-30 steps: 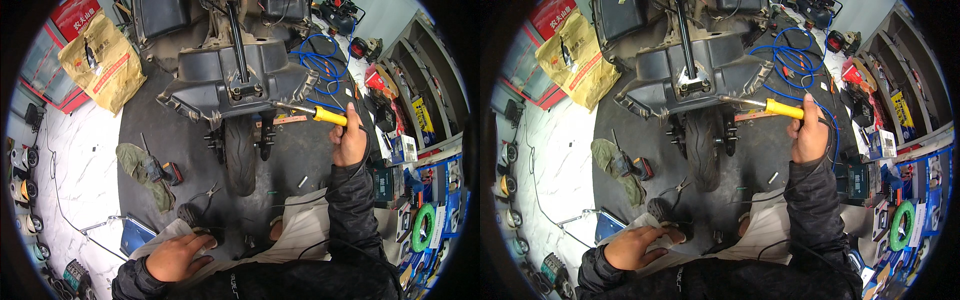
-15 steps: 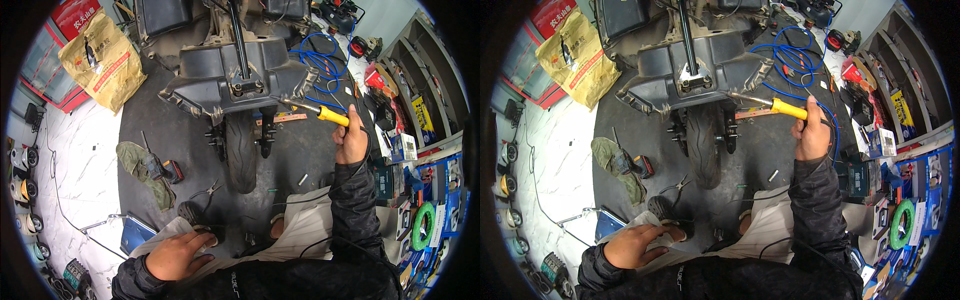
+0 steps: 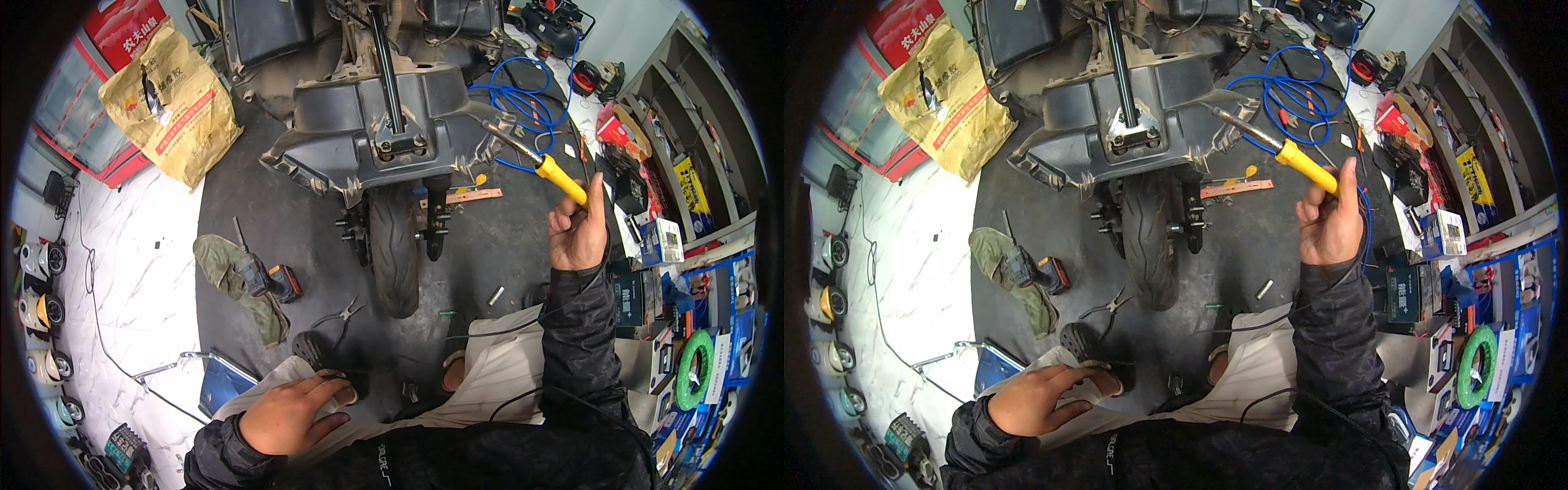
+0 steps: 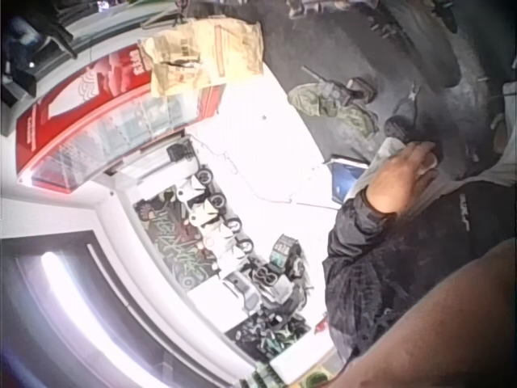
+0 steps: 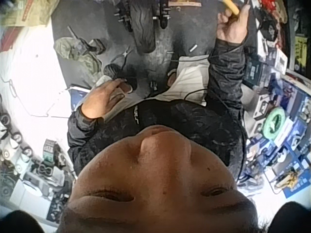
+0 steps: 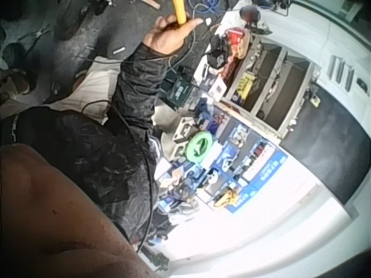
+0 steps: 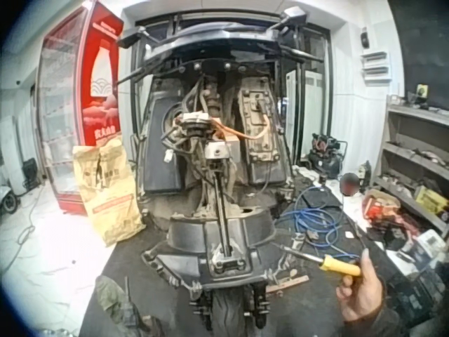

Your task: The person uses a yellow-handled soldering iron to work on the scooter's wiring and internal components. They hold wires with one hand while applying the soldering iron with the other, focusing on the area near the front wheel and under the seat.

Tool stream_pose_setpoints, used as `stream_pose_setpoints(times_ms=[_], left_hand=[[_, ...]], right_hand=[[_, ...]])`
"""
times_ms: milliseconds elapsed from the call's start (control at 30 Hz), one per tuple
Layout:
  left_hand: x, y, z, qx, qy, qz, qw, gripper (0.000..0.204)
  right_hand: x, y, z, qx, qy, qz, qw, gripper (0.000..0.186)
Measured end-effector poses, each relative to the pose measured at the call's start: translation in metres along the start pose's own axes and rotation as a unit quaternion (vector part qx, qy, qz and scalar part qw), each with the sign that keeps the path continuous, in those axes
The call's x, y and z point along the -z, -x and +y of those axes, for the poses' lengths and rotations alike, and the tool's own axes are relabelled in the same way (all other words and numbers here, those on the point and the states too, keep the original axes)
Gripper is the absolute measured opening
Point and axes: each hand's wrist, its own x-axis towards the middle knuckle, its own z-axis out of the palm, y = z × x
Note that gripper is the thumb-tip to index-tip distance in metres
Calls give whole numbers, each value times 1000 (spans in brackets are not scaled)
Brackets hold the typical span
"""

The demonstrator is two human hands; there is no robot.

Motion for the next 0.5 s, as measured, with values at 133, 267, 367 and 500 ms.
stream_pose_setpoints(times_ms=[133, 267, 367, 500], left_hand=[[0, 0, -1, 4, -14, -4, 1000, 53], [-2, -2, -3, 5, -7, -4, 1000, 53], [-2, -2, -4, 9, -7, -11, 1000, 53], [-2, -1, -4, 31, -5, -24, 999, 52]], right_hand=[[-5, 8, 1, 38, 30, -7, 999, 49], [-12, 23, 8, 102, 139, -74, 982, 61], [-15, 37, 16, 153, 244, -124, 949, 67], [-15, 49, 29, 238, 266, -170, 919, 50]])
